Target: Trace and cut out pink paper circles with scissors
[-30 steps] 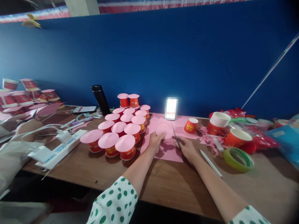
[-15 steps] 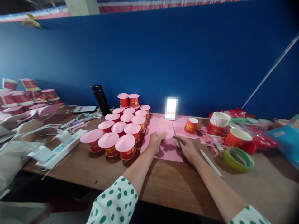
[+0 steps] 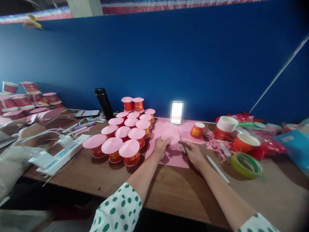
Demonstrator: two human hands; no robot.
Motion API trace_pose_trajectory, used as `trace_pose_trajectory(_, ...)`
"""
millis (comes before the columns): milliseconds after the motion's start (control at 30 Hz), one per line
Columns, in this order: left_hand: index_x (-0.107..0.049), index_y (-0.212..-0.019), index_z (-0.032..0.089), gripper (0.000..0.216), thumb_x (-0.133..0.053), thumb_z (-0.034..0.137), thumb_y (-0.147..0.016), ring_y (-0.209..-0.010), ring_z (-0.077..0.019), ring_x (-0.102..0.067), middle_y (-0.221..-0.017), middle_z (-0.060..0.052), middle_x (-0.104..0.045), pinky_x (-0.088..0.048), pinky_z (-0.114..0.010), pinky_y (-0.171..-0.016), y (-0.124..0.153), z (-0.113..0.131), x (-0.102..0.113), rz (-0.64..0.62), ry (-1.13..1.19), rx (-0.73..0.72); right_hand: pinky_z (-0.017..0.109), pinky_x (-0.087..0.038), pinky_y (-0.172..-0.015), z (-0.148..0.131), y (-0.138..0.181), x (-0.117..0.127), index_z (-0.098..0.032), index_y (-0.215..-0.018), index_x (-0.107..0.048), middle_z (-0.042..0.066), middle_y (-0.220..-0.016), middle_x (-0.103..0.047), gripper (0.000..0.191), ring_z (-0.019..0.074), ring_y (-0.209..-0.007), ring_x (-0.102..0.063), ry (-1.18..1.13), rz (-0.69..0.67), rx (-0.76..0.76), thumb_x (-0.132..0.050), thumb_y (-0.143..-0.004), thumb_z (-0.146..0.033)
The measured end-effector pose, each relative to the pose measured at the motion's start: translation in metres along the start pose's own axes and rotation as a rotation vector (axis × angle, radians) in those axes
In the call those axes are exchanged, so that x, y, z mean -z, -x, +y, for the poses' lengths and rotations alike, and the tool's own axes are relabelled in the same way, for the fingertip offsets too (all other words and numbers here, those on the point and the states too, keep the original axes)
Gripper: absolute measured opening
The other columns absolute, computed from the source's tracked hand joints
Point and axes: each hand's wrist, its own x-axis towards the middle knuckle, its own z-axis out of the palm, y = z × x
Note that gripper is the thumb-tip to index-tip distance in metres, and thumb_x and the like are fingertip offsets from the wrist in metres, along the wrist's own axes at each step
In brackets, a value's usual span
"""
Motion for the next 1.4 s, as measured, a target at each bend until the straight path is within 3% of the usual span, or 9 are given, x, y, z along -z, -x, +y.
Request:
trace_pose_trajectory(800, -0.057, -0.061, 0.01, 0.03, -0.071, 0.036, -0.056, -0.037, -0.0061, -0.042, -0.046, 0.001, -0.051, -0.032, -0.019, -0.037, -0.002, -0.004, 0.001, 0.006, 0.028, -0.008, 0.02, -0.033, -0.038, 0.007, -0.004, 0.002, -0.015, -0.103, -0.06, -0.005, -0.053, -0.048, 0.053, 0.0073, -0.041, -0.042, -0.008, -0.023, 0.005, -0.069, -0.06, -0.044)
trace_pose_trajectory(1400, -0.064, -0.081, 0.008, 0.042, -0.072, 0.041, -0.056, -0.042, -0.0086, -0.048, -0.055, -0.002, -0.06, -0.038, -0.02, -0.041, -0.001, -0.005, -0.002, 0.005, 0.064, 0.001, 0.02, -0.035, -0.042, 0.01, -0.004, 0.0, -0.016, -0.102, -0.058, -0.003, -0.058, -0.053, 0.046, 0.0084, -0.047, -0.043, 0.007, -0.047, 0.038, -0.066, -0.063, -0.039)
